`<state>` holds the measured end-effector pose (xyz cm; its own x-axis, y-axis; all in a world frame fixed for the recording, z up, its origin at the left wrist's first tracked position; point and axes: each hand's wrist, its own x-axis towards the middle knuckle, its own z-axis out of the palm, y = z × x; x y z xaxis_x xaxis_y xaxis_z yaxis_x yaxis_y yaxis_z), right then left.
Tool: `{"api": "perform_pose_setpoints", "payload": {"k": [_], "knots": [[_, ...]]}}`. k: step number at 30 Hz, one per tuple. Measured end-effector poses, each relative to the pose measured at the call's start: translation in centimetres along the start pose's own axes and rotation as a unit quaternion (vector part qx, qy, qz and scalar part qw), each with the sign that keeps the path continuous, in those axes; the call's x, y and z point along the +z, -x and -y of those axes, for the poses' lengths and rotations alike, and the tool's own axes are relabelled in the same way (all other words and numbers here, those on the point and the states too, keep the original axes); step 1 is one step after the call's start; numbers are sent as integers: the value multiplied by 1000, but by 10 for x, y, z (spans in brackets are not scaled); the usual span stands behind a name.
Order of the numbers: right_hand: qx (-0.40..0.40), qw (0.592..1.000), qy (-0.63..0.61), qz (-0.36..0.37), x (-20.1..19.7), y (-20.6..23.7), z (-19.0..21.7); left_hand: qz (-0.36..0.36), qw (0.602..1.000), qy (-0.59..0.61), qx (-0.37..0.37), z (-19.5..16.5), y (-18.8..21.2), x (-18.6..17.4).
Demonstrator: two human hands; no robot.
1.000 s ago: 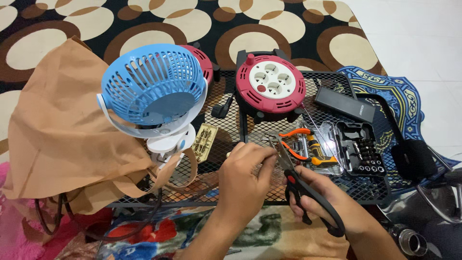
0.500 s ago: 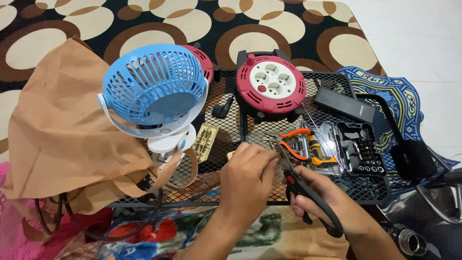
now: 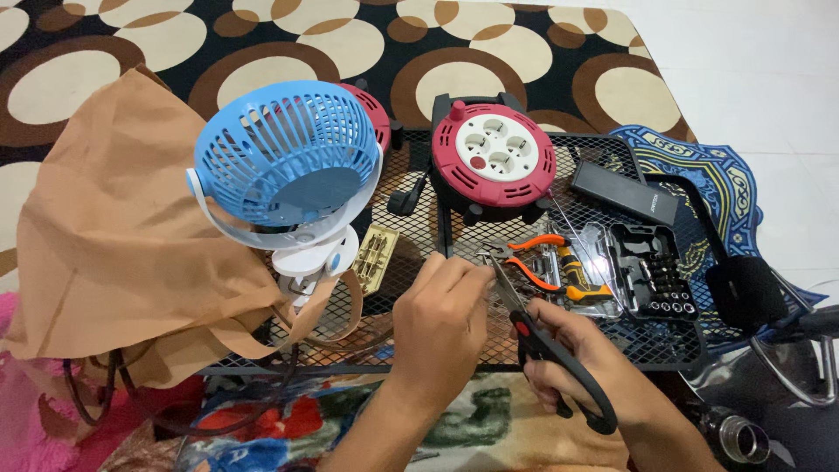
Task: The person works at a low table on a small electric fan and electrical components. They use scissors to cut and strip wire, manipulate a wall socket plate and a cable reel power strip, and handle the fan and a screwdriver while adjusting the fan's parts.
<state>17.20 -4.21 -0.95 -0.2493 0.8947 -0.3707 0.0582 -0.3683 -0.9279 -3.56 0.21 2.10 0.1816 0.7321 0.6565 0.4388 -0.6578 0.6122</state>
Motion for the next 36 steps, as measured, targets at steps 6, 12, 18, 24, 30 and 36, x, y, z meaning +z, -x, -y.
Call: {"api": "perform_pose_setpoints", "payload": {"k": [6,12,18,24,30,36], "knots": [[0,1000,-19,22,7,2,4,-12,1000,9,-9,3,1,-4],[26,997,-64,21,11,-3,4,-11,1000,18,2,5,4,-7],[-18,998,-38,53,14,-4,6,-7,999,35,-7,10,6,-13],[13,1000,-2,15,22,-1,8,-32,999,32,-16,16,7,-17],[-5,999,12,30,30,-2,11,-43,998,41,-19,19,9,-25],[23,999,-37,19,39,-6,22,-38,998,57,-18,20,11,-30]]}}
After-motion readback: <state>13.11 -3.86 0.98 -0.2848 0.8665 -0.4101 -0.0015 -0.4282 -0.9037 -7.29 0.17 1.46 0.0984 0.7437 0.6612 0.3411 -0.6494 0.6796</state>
